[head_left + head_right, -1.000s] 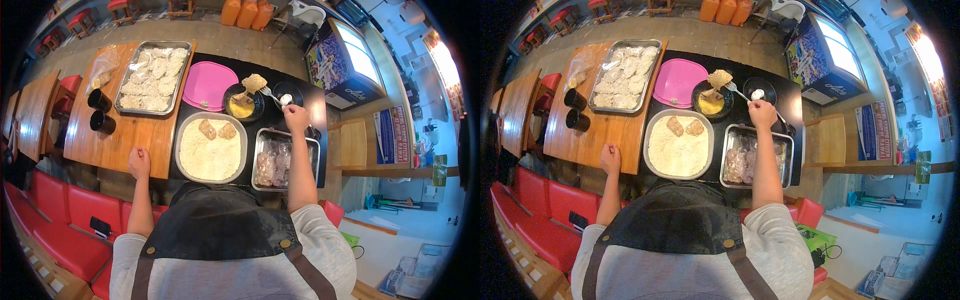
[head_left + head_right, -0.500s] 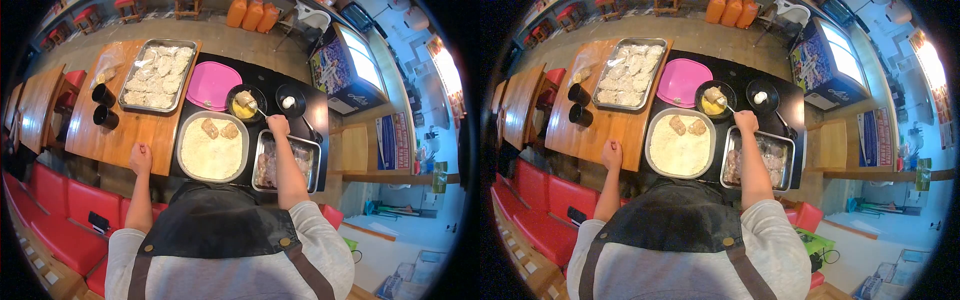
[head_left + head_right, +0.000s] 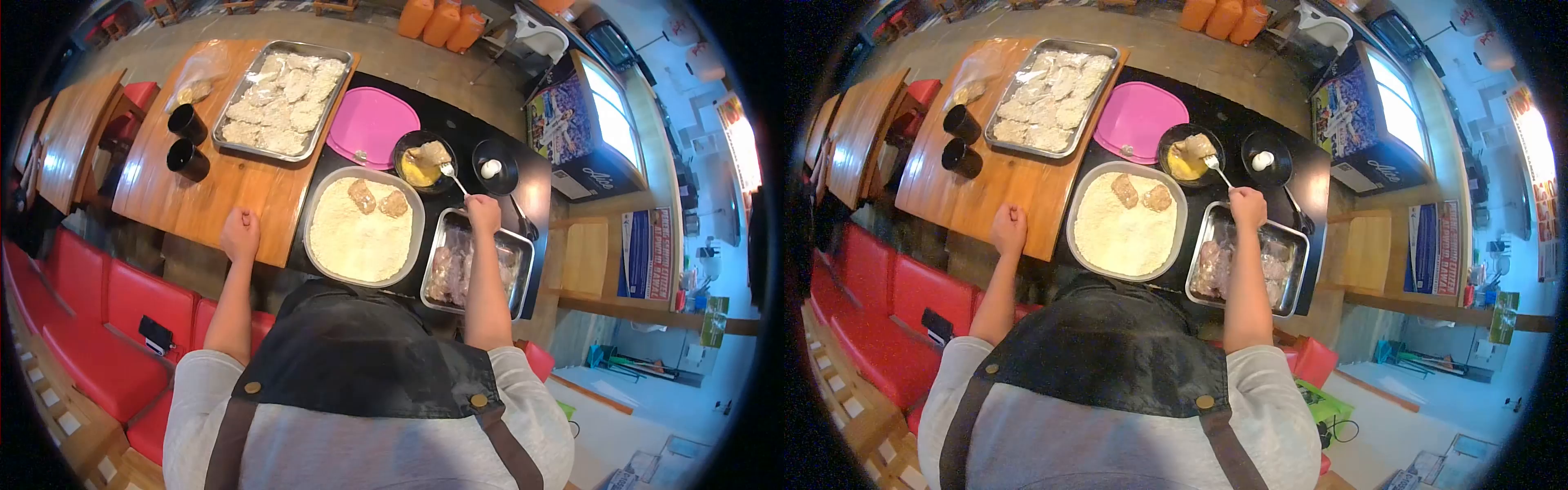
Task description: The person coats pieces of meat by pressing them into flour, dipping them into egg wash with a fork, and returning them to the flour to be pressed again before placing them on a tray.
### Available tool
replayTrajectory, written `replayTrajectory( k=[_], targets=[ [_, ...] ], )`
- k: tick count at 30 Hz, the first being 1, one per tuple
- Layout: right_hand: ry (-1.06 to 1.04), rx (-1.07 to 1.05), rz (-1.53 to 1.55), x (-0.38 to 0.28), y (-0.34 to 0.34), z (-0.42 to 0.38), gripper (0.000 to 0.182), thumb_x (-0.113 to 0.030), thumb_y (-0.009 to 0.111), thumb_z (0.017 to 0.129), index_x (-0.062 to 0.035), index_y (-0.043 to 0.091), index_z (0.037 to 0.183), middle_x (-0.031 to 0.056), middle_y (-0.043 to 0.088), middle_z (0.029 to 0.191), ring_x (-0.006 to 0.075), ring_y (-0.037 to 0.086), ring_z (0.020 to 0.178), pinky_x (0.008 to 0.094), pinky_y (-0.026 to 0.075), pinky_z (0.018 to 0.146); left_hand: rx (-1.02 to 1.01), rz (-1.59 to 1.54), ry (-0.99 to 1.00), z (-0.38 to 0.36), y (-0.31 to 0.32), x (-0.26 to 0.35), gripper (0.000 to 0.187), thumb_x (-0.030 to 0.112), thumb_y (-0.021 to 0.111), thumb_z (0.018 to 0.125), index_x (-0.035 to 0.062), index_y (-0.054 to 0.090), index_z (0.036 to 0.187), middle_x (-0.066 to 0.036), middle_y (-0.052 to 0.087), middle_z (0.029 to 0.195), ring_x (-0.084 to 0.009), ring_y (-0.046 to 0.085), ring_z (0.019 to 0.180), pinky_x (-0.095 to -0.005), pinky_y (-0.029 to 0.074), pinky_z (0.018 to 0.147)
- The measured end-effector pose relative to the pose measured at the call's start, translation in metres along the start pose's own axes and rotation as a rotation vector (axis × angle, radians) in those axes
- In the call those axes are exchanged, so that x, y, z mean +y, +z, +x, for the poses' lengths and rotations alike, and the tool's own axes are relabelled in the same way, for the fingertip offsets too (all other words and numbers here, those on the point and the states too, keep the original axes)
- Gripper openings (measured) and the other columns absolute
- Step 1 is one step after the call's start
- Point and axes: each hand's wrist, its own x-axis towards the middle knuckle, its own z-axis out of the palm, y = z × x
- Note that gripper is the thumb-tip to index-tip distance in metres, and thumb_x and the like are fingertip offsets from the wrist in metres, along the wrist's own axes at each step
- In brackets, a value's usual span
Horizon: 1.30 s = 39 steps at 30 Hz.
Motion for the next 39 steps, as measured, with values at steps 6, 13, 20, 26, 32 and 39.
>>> replayTrajectory(
  k=[6, 13, 20, 26, 32, 39],
  targets=[
    [-0.133, -0.076, 0.103, -0.021, -0.032, -0.035, 0.023, -0.035, 0.064, 0.071, -0.0140, 0.071, 0.077, 0.0092, 0.065, 0.068, 0.0281, 0.063, 0.067, 0.0362, 0.048, 0.062, 0.003, 0.004, -0.026, -0.001, 0.001, 0.002, 0.013, 0.023, 0.060, 0.078, 0.0104, 0.057, 0.077, -0.004, 0.054, 0.065, -0.0250, 0.055, 0.061, -0.0384, 0.043, 0.055],
    [-0.462, -0.296, -0.142, -0.070, -0.023, -0.100, 0.020, -0.032, 0.058, 0.068, -0.0162, 0.070, 0.072, 0.0102, 0.064, 0.071, 0.0304, 0.062, 0.069, 0.0396, 0.049, 0.060, 0.023, -0.014, 0.008, -0.002, 0.001, 0.001, 0.013, 0.023, 0.060, 0.078, 0.0103, 0.057, 0.078, -0.004, 0.053, 0.065, -0.0247, 0.055, 0.061, -0.0384, 0.043, 0.055],
    [-0.990, -0.014, -0.217, -0.088, 0.018, -0.135, 0.010, -0.019, 0.061, 0.061, -0.0112, 0.059, 0.055, 0.0049, 0.056, 0.059, 0.0226, 0.059, 0.054, 0.0384, 0.043, 0.050, 0.016, -0.005, -0.004, -0.001, -0.002, 0.005, 0.013, 0.023, 0.060, 0.078, 0.0099, 0.056, 0.077, -0.005, 0.055, 0.066, -0.0251, 0.056, 0.062, -0.0383, 0.044, 0.055],
    [-1.009, 0.080, -0.264, -0.094, 0.012, -0.138, 0.005, -0.018, 0.060, 0.061, -0.0129, 0.059, 0.059, 0.0023, 0.057, 0.060, 0.0216, 0.058, 0.053, 0.0361, 0.043, 0.052, 0.019, -0.009, -0.007, -0.001, -0.002, 0.005, 0.013, 0.023, 0.060, 0.078, 0.0103, 0.056, 0.078, -0.005, 0.055, 0.066, -0.0254, 0.056, 0.062, -0.0385, 0.044, 0.056],
    [-0.829, 0.141, -0.321, -0.102, -0.009, -0.127, 0.008, -0.021, 0.061, 0.061, -0.0135, 0.063, 0.061, 0.0033, 0.060, 0.061, 0.0228, 0.060, 0.055, 0.0369, 0.044, 0.052, -0.021, -0.008, -0.047, -0.001, -0.004, 0.008, 0.013, 0.024, 0.060, 0.079, 0.0111, 0.057, 0.079, -0.005, 0.057, 0.067, -0.0259, 0.057, 0.063, -0.0387, 0.045, 0.056],
    [-0.185, -0.190, -0.184, -0.078, -0.037, -0.047, 0.020, -0.024, 0.058, 0.062, -0.0188, 0.072, 0.074, 0.0128, 0.066, 0.074, 0.0315, 0.064, 0.072, 0.0390, 0.050, 0.066, -0.039, -0.033, -0.075, -0.003, 0.001, 0.003, 0.014, 0.025, 0.059, 0.080, 0.0114, 0.059, 0.083, -0.006, 0.059, 0.070, -0.0263, 0.059, 0.066, -0.0389, 0.045, 0.058]
  ],
)
